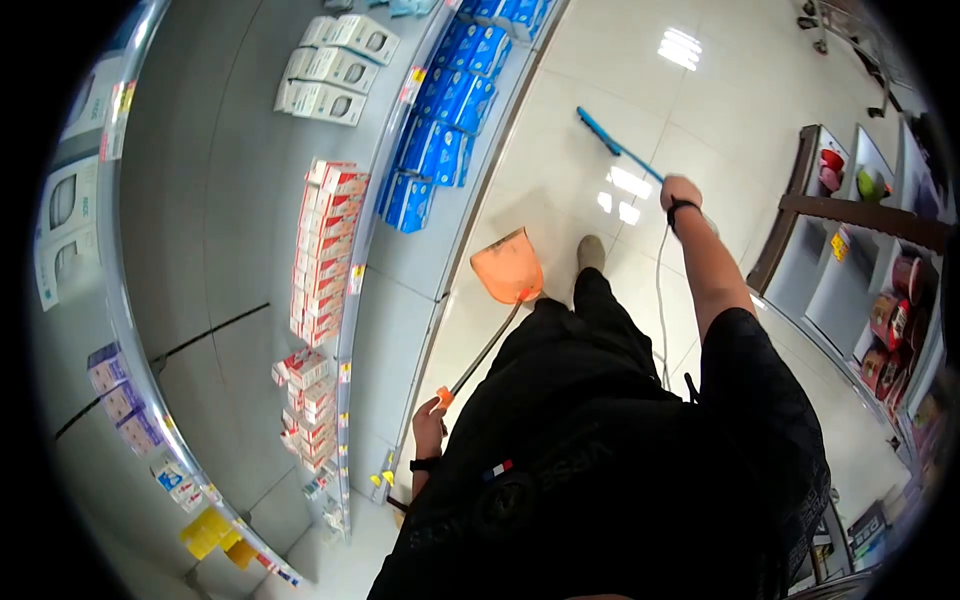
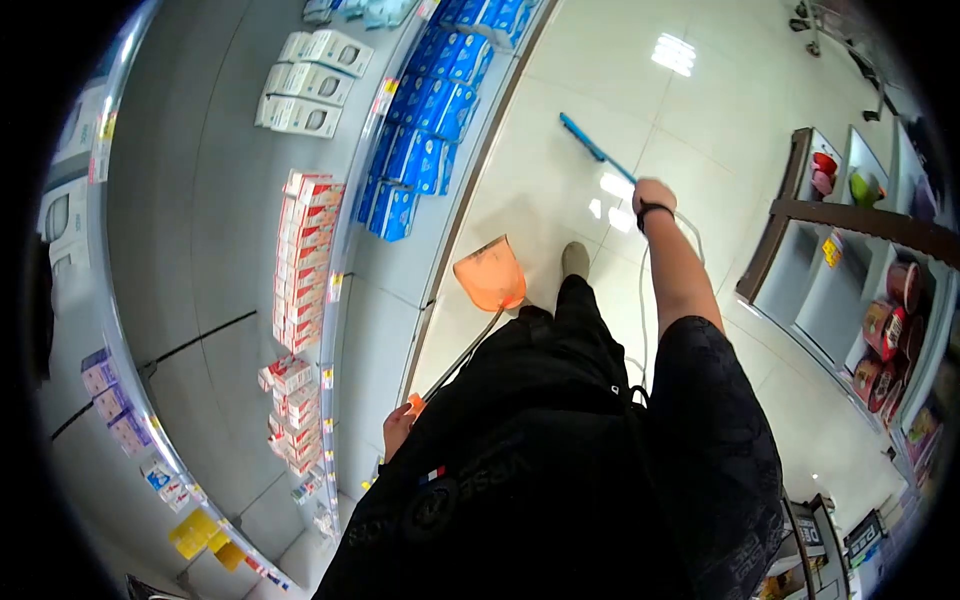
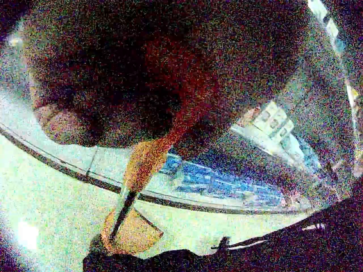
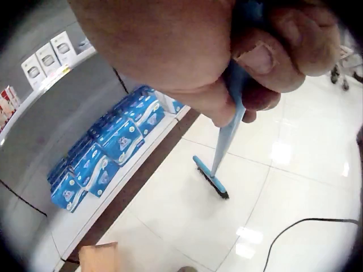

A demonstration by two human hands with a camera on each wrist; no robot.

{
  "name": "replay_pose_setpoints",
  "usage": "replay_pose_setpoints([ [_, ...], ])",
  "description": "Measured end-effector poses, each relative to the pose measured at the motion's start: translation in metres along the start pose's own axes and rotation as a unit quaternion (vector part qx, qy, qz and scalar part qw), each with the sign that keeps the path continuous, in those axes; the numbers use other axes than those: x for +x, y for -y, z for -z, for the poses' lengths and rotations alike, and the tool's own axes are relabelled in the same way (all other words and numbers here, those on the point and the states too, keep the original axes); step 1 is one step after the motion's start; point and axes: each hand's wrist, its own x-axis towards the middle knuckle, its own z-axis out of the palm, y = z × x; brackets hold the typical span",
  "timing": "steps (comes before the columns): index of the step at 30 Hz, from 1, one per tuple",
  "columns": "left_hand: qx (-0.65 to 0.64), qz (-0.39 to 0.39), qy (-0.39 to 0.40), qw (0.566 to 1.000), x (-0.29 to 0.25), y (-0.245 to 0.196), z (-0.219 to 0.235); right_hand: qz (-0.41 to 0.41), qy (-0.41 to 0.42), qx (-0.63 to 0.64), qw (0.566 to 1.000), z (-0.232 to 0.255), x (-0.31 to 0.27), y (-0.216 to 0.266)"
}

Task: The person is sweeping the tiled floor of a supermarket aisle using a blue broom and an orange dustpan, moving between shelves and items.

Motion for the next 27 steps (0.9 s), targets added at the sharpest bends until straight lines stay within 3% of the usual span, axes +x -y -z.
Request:
replay_pose_setpoints([
  [2, 0.045, -0.043, 0.021, 0.998, 0.004, -0.038, -0.014, -0.029, 0.021, 0.024, 0.999, -0.022, -0.024, -0.034],
  [3, 0.066, -0.06, 0.035, 0.995, 0.023, -0.032, -0.015, -0.036, 0.06, 0.029, 0.997, -0.046, -0.031, -0.059],
  [4, 0.093, -0.102, 0.037, 0.99, 0.04, -0.031, -0.02, -0.028, 0.157, 0.002, 0.987, -0.082, -0.029, -0.086],
  [5, 0.12, -0.143, 0.039, 0.982, 0.057, -0.033, -0.026, -0.009, 0.232, -0.029, 0.972, -0.083, -0.054, -0.094],
  [6, 0.148, -0.182, 0.04, 0.971, 0.069, -0.04, -0.032, -0.037, 0.308, 0.04, 0.95, -0.092, -0.076, -0.111],
  [7, 0.145, -0.143, 0.067, 0.977, 0.068, -0.066, -0.038, -0.087, 0.297, 0.11, 0.945, -0.091, -0.111, -0.116],
  [8, 0.213, -0.187, 0.07, 0.957, 0.072, -0.084, -0.044, -0.07, 0.289, 0.08, 0.951, -0.121, -0.122, -0.136],
  [9, 0.222, -0.202, 0.085, 0.95, 0.084, -0.093, -0.048, -0.106, 0.29, 0.099, 0.946, -0.129, -0.143, -0.145],
  [10, 0.231, -0.218, 0.101, 0.943, 0.096, -0.103, -0.051, -0.043, 0.31, 0.057, 0.948, -0.238, -0.127, -0.214],
  [11, 0.247, -0.221, 0.111, 0.937, 0.101, -0.119, -0.055, -0.081, 0.327, 0.081, 0.938, -0.245, -0.154, -0.22],
  [13, 0.267, -0.273, 0.126, 0.916, 0.124, -0.14, -0.061, -0.161, 0.36, 0.138, 0.909, -0.243, -0.207, -0.211],
  [14, 0.275, -0.281, 0.138, 0.909, 0.139, -0.147, -0.065, -0.109, 0.373, 0.092, 0.917, -0.223, -0.231, -0.192],
  [16, 0.267, -0.287, 0.157, 0.907, 0.156, -0.172, -0.074, -0.24, 0.351, 0.191, 0.885, -0.206, -0.272, -0.167],
  [19, 0.304, -0.291, 0.193, 0.887, 0.196, -0.208, -0.088, -0.395, 0.289, 0.365, 0.792, -0.201, -0.309, -0.136],
  [21, 0.342, -0.305, 0.208, 0.864, 0.202, -0.243, -0.097, -0.478, 0.233, 0.483, 0.696, -0.223, -0.324, -0.129],
  [22, 0.347, -0.306, 0.211, 0.861, 0.21, -0.256, -0.102, -0.485, 0.227, 0.507, 0.675, -0.236, -0.326, -0.128],
  [23, 0.352, -0.306, 0.211, 0.859, 0.218, -0.269, -0.106, -0.449, 0.24, 0.523, 0.683, -0.288, -0.323, -0.143],
  [24, 0.355, -0.306, 0.209, 0.858, 0.223, -0.279, -0.112, -0.494, 0.238, 0.581, 0.602, -0.275, -0.324, -0.139],
  [25, 0.377, -0.357, 0.198, 0.831, 0.207, -0.297, -0.117, -0.54, 0.229, 0.625, 0.515, -0.266, -0.325, -0.136],
  [26, 0.38, -0.352, 0.197, 0.833, 0.203, -0.309, -0.123, -0.473, 0.22, 0.585, 0.621, -0.279, -0.317, -0.14],
  [27, 0.383, -0.345, 0.194, 0.835, 0.201, -0.32, -0.129, -0.481, 0.204, 0.604, 0.602, -0.292, -0.308, -0.144],
])
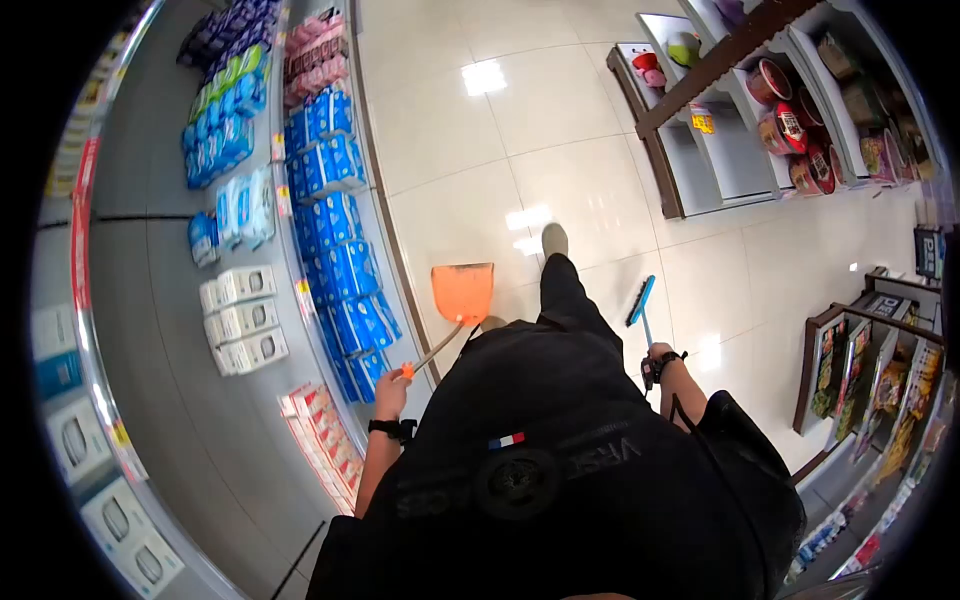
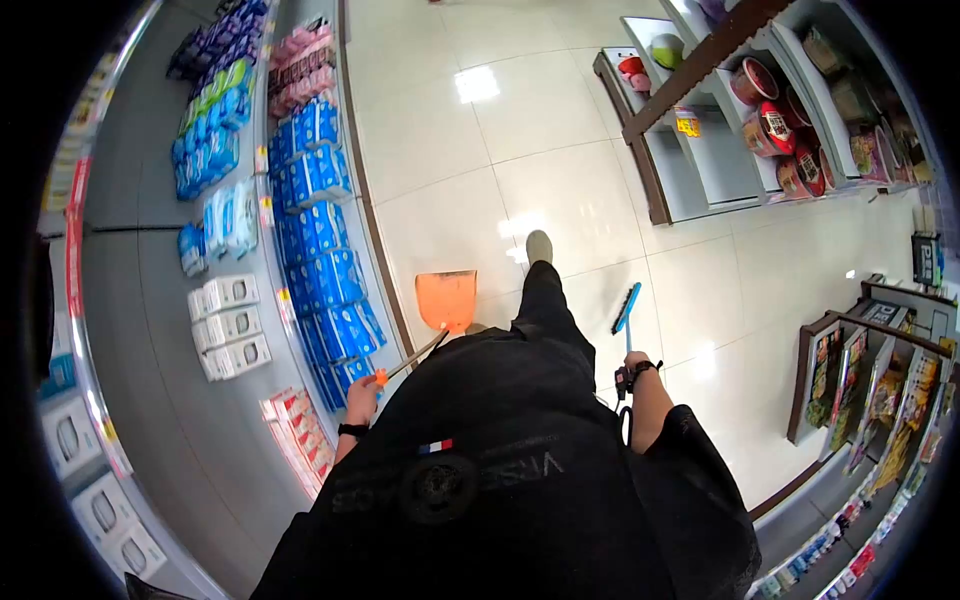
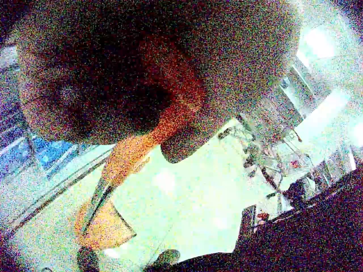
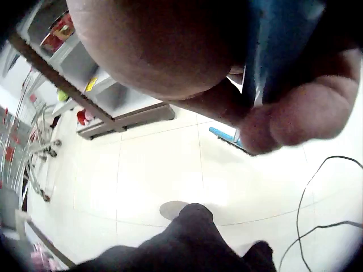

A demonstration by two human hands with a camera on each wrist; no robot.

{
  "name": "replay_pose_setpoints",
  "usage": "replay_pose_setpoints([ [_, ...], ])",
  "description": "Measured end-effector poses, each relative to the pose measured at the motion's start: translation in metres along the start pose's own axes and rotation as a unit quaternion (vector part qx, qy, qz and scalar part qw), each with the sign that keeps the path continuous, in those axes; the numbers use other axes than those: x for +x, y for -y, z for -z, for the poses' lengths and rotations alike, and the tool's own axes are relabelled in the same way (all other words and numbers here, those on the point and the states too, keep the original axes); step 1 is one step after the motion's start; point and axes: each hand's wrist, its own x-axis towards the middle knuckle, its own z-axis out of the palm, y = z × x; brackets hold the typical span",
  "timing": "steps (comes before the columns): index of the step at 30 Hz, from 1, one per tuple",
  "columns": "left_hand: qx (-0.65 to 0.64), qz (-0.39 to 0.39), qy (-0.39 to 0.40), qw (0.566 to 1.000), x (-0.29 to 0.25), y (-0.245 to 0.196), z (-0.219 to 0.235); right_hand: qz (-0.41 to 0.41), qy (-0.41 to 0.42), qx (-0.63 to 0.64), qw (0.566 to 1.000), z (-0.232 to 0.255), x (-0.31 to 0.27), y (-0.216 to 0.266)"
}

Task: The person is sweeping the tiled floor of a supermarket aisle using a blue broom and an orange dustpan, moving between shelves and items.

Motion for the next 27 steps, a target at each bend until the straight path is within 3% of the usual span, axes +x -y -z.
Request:
replay_pose_setpoints([
  [2, -0.012, 0.021, 0.009, 1.0, 0.005, -0.036, 0.006, 0.001, -0.01, 0.032, 0.999, 0.001, 0.01, 0.019],
  [5, 0.044, -0.027, -0.013, 0.999, 0.03, -0.048, 0.005, 0.014, -0.023, 0.023, 0.999, 0.014, 0.026, 0.068],
  [7, -0.035, 0.011, -0.028, 0.999, 0.023, -0.086, 0.004, 0.031, -0.013, 0.003, 0.999, 0.032, 0.038, 0.113],
  [8, -0.055, -0.005, -0.033, 0.998, 0.022, -0.096, 0.003, 0.134, -0.019, -0.165, 0.977, 0.043, 0.089, 0.124],
  [9, -0.066, 0.015, -0.038, 0.997, 0.017, -0.109, 0.003, 0.231, -0.019, -0.324, 0.917, 0.046, 0.137, 0.125],
  [11, -0.085, 0.048, -0.047, 0.994, 0.014, -0.143, 0.007, 0.147, 0.032, -0.228, 0.962, 0.073, 0.065, 0.219],
  [12, -0.076, 0.033, -0.056, 0.995, 0.015, -0.149, 0.007, 0.025, 0.037, 0.045, 0.998, 0.066, 0.113, 0.243],
  [13, -0.088, 0.031, -0.066, 0.993, 0.023, -0.134, 0.006, -0.103, 0.036, 0.311, 0.944, 0.059, 0.176, 0.261],
  [14, -0.107, 0.072, -0.058, 0.99, 0.017, -0.161, 0.007, 0.084, 0.016, -0.098, 0.991, 0.066, 0.212, 0.288],
  [15, -0.127, 0.114, -0.051, 0.984, 0.005, -0.188, 0.006, 0.142, -0.021, -0.241, 0.96, 0.072, 0.204, 0.32],
  [20, -0.163, 0.17, -0.088, 0.968, -0.018, -0.246, -0.012, 0.166, -0.075, -0.31, 0.933, 0.09, 0.163, 0.477],
  [27, -0.224, 0.199, -0.103, 0.949, -0.041, -0.264, -0.035, 0.195, -0.09, -0.417, 0.883, 0.097, 0.172, 0.599],
])
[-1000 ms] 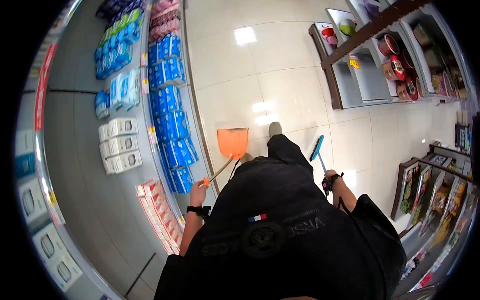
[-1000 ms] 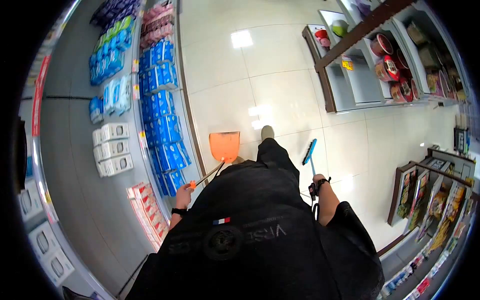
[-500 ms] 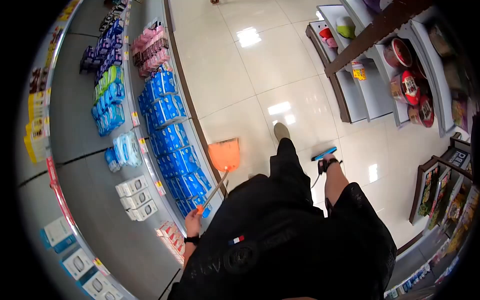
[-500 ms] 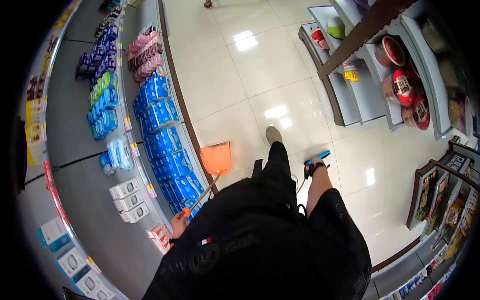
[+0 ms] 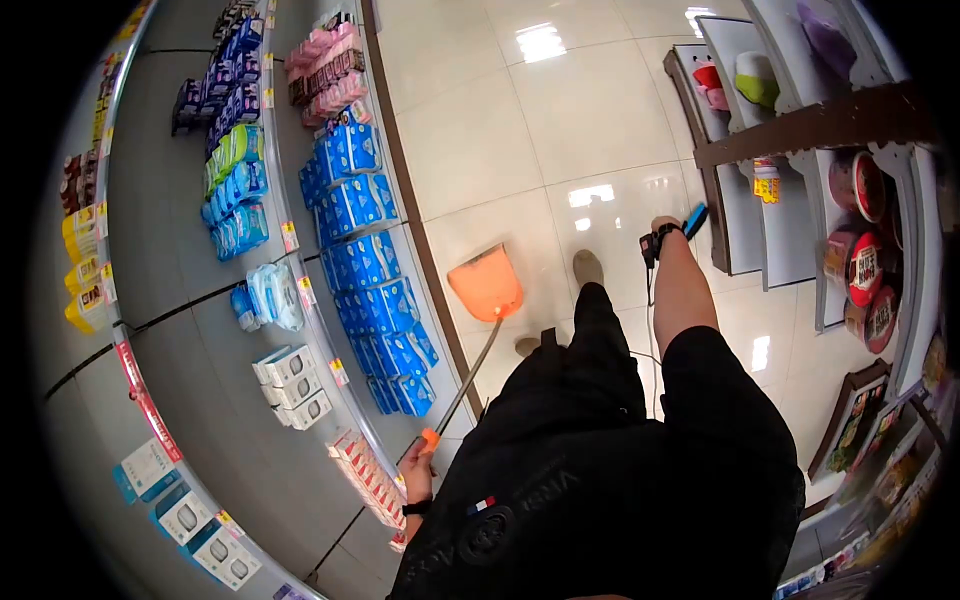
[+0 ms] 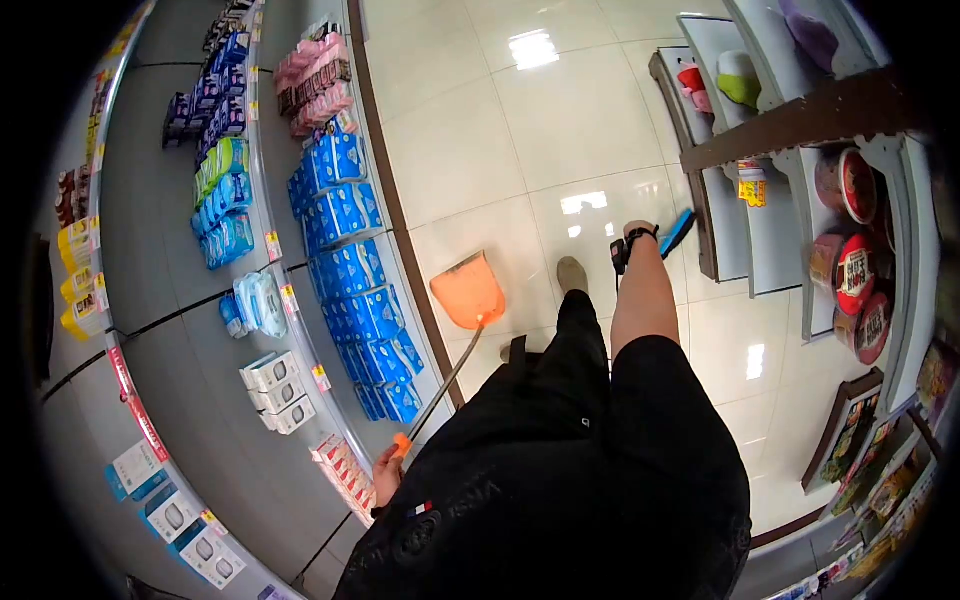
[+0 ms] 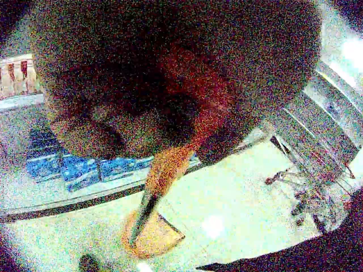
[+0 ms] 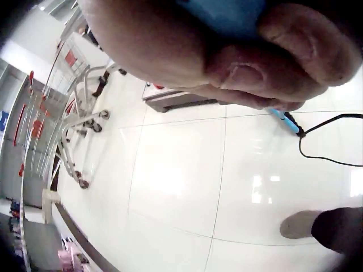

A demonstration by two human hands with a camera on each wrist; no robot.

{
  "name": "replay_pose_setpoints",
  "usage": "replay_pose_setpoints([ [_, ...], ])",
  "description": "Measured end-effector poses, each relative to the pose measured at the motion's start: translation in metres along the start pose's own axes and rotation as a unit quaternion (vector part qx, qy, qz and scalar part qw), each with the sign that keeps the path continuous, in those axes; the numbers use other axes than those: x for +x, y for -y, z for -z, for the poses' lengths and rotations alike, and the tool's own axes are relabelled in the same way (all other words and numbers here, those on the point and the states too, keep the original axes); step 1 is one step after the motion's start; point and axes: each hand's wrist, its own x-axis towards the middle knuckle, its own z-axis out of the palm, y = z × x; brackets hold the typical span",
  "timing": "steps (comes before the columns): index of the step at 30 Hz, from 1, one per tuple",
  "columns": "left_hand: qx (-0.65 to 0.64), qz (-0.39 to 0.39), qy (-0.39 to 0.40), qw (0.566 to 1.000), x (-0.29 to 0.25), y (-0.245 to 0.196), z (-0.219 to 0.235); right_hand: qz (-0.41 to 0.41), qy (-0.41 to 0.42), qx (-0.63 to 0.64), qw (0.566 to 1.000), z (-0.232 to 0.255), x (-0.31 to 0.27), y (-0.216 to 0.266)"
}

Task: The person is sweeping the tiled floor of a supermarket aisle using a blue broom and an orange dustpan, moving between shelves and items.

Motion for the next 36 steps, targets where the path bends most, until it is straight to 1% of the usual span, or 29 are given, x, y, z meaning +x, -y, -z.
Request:
replay_pose_setpoints([
  [1, -0.001, 0.017, -0.006, 1.0, -0.005, 0.0, -0.003, 0.007, 0.004, -0.014, 1.0, 0.003, 0.011, 0.009],
  [4, -0.02, 0.032, 0.024, 0.999, -0.015, 0.005, -0.011, 0.031, 0.008, -0.064, 0.997, 0.008, 0.036, 0.043],
  [6, -0.027, 0.043, 0.008, 0.999, -0.019, 0.017, -0.019, 0.068, -0.036, -0.129, 0.989, 0.026, -0.002, 0.069],
  [7, -0.04, 0.047, 0.006, 0.998, -0.022, 0.02, -0.024, 0.072, -0.064, -0.115, 0.989, 0.026, -0.015, 0.083],
  [8, -0.052, 0.052, 0.005, 0.997, -0.023, 0.025, -0.026, 0.08, -0.03, -0.175, 0.981, 0.024, -0.019, 0.1],
  [9, -0.063, 0.052, 0.015, 0.997, -0.024, 0.029, -0.027, 0.075, -0.074, -0.095, 0.99, 0.015, -0.029, 0.103],
  [10, -0.075, 0.05, 0.027, 0.996, -0.022, 0.035, -0.028, 0.069, -0.119, -0.014, 0.99, 0.013, -0.07, 0.116],
  [12, -0.08, 0.043, 0.037, 0.995, -0.02, 0.042, -0.031, -0.012, -0.109, 0.144, 0.983, -0.004, -0.116, 0.136],
  [14, -0.064, 0.037, 0.032, 0.997, -0.017, 0.045, -0.034, 0.051, -0.036, 0.089, 0.994, -0.018, -0.164, 0.146],
  [16, -0.039, 0.024, 0.033, 0.998, -0.011, 0.048, -0.037, 0.09, 0.06, 0.07, 0.992, -0.049, -0.185, 0.149],
  [18, -0.03, 0.01, 0.044, 0.999, -0.002, 0.05, -0.042, 0.055, 0.021, 0.142, 0.988, -0.092, -0.194, 0.154],
  [19, -0.031, 0.004, 0.054, 0.998, 0.001, 0.05, -0.044, 0.123, 0.04, -0.021, 0.991, -0.106, -0.195, 0.157],
  [20, -0.031, -0.001, 0.062, 0.998, 0.004, 0.052, -0.045, 0.184, 0.059, -0.184, 0.964, -0.12, -0.195, 0.16],
  [21, 0.016, -0.028, 0.067, 0.997, 0.005, 0.05, -0.044, 0.199, 0.035, -0.164, 0.966, -0.111, -0.218, 0.162],
  [22, 0.044, -0.069, 0.068, 0.994, 0.01, 0.056, -0.044, 0.241, 0.003, -0.213, 0.947, -0.117, -0.213, 0.159],
  [23, 0.072, -0.109, 0.068, 0.989, 0.02, 0.066, -0.045, 0.283, -0.029, -0.261, 0.922, -0.131, -0.19, 0.153],
  [24, 0.101, -0.146, 0.068, 0.982, 0.025, 0.074, -0.044, 0.274, -0.011, -0.187, 0.944, -0.123, -0.196, 0.151],
  [25, 0.071, -0.138, 0.073, 0.985, 0.029, 0.076, -0.045, 0.263, 0.006, -0.11, 0.958, -0.115, -0.202, 0.148],
  [26, 0.04, -0.129, 0.08, 0.988, 0.034, 0.08, -0.046, 0.259, 0.023, -0.155, 0.953, -0.086, -0.232, 0.144],
  [27, 0.009, -0.119, 0.087, 0.989, 0.039, 0.079, -0.047, 0.186, 0.009, 0.032, 0.982, -0.069, -0.252, 0.137],
  [28, 0.078, -0.097, 0.089, 0.988, 0.035, 0.062, -0.047, 0.214, -0.072, 0.013, 0.974, -0.068, -0.242, 0.126],
  [29, 0.052, -0.107, 0.092, 0.989, 0.04, 0.062, -0.048, 0.196, -0.077, 0.042, 0.977, -0.055, -0.248, 0.117],
  [30, 0.027, -0.118, 0.094, 0.988, 0.045, 0.065, -0.048, 0.194, -0.117, 0.062, 0.972, -0.047, -0.243, 0.104],
  [32, 0.053, -0.123, 0.08, 0.988, 0.053, 0.066, -0.048, 0.172, -0.167, 0.078, 0.968, -0.037, -0.209, 0.077],
  [33, 0.065, -0.127, 0.073, 0.987, 0.059, 0.063, -0.051, 0.145, -0.167, 0.124, 0.967, -0.023, -0.205, 0.066],
  [34, 0.044, -0.115, 0.075, 0.99, 0.065, 0.062, -0.051, 0.133, -0.207, 0.115, 0.963, -0.016, -0.182, 0.052],
  [35, 0.024, -0.101, 0.077, 0.992, 0.066, 0.062, -0.05, 0.091, -0.201, 0.144, 0.965, 0.002, -0.179, 0.045],
  [36, 0.004, -0.09, 0.079, 0.993, 0.073, 0.058, -0.055, 0.087, -0.228, 0.136, 0.96, 0.019, -0.17, 0.036],
])
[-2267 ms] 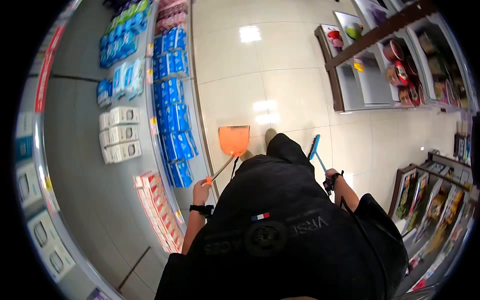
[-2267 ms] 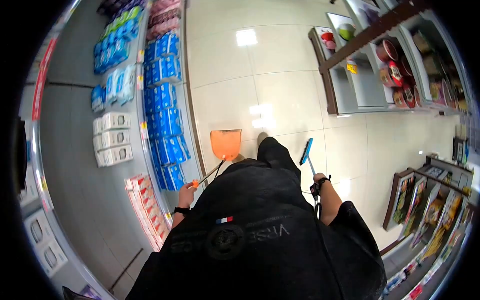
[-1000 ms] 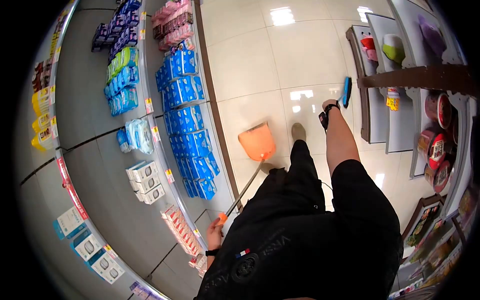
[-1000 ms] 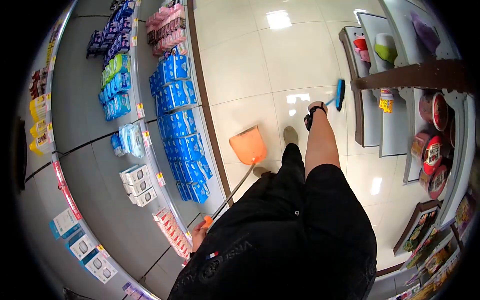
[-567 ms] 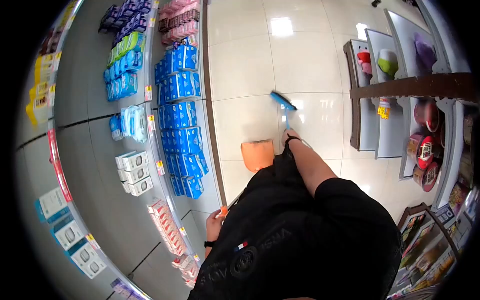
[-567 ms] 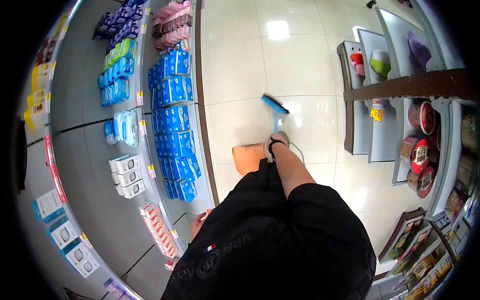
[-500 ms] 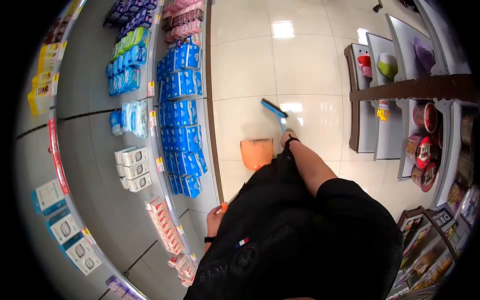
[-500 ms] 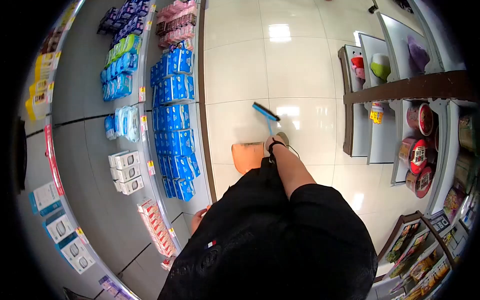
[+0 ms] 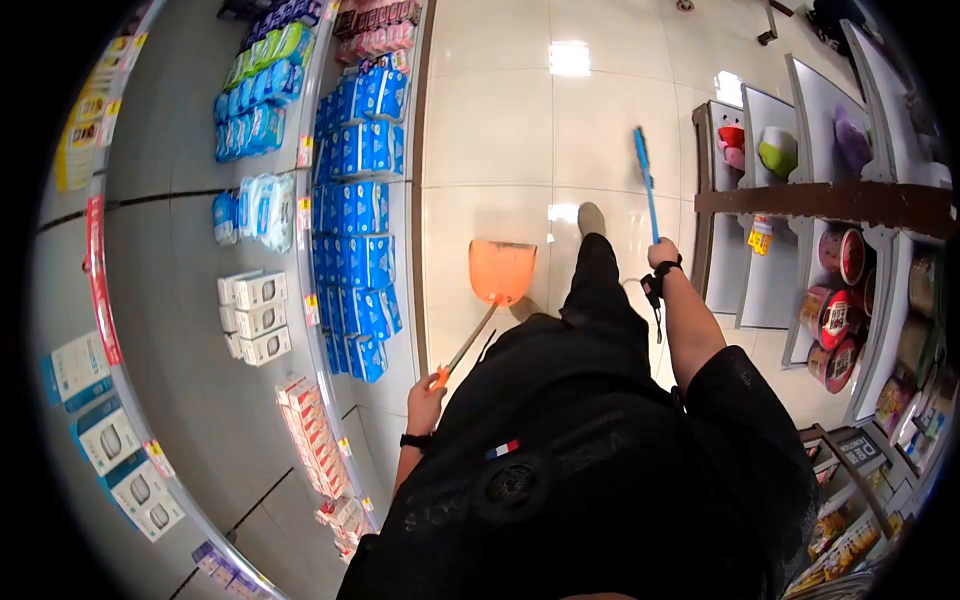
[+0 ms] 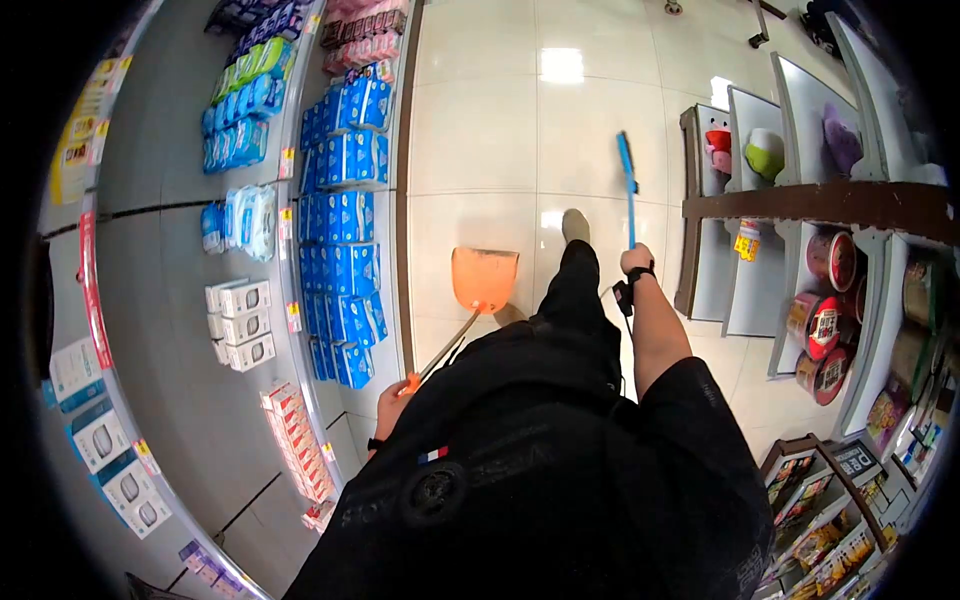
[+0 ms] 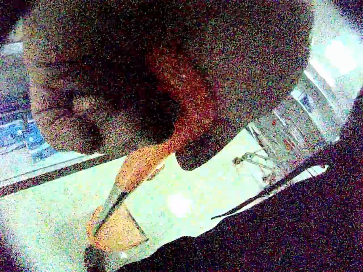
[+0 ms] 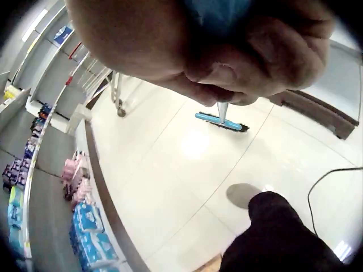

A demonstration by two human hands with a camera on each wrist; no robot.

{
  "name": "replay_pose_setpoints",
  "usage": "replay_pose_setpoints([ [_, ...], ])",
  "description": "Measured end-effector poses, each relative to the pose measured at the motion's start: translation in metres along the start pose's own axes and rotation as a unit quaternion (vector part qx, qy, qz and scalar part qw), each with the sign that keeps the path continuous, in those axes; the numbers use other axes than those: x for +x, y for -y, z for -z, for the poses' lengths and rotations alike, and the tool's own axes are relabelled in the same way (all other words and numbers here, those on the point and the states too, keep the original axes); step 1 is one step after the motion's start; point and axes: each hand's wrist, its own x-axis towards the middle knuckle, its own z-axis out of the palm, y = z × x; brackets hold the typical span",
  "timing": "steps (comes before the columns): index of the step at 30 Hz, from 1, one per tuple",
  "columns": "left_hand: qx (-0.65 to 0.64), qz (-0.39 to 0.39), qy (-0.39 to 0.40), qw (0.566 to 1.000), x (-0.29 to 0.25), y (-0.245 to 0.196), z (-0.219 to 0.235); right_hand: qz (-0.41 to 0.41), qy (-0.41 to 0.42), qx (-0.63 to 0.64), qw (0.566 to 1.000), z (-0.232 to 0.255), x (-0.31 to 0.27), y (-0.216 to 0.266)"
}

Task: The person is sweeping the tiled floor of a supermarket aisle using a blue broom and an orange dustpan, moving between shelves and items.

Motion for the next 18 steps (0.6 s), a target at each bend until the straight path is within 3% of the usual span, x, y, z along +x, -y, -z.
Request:
replay_pose_setpoints([
  [1, 0.05, 0.004, -0.001, 0.999, -0.005, -0.032, -0.003, -0.03, 0.004, -0.008, 1.0, 0.011, 0.023, -0.007],
  [3, 0.041, 0.009, -0.015, 0.999, 0.002, -0.039, -0.01, -0.081, 0.009, -0.01, 0.997, 0.031, 0.066, -0.019],
  [5, 0.045, 0.032, -0.028, 0.998, -0.003, -0.078, -0.021, -0.119, 0.009, 0.002, 0.993, 0.051, 0.106, -0.026],
  [6, 0.025, 0.083, -0.038, 0.996, -0.009, -0.108, -0.03, -0.103, -0.019, -0.064, 0.992, 0.058, 0.131, -0.03],
  [8, -0.016, 0.09, -0.059, 0.994, -0.003, -0.092, -0.033, -0.07, 0.019, -0.103, 0.992, 0.077, 0.174, -0.033],
  [10, 0.062, 0.125, -0.061, 0.988, -0.007, -0.129, -0.042, 0.035, 0.052, -0.203, 0.977, 0.064, 0.242, -0.064],
  [11, 0.036, 0.104, -0.08, 0.991, -0.007, -0.139, -0.05, -0.076, 0.027, -0.103, 0.991, 0.093, 0.232, -0.022],
  [13, 0.039, 0.14, -0.075, 0.987, -0.014, -0.181, -0.059, -0.014, 0.089, -0.167, 0.982, 0.093, 0.275, -0.011],
  [15, 0.011, 0.18, -0.078, 0.981, -0.02, -0.209, -0.069, 0.082, 0.121, -0.3, 0.943, 0.103, 0.287, 0.035],
  [16, -0.001, 0.187, -0.082, 0.979, -0.021, -0.213, -0.072, 0.166, 0.166, -0.43, 0.872, 0.105, 0.299, 0.056],
  [18, -0.027, 0.197, -0.09, 0.976, -0.025, -0.218, -0.077, 0.157, 0.163, -0.473, 0.852, 0.06, 0.341, 0.066],
])
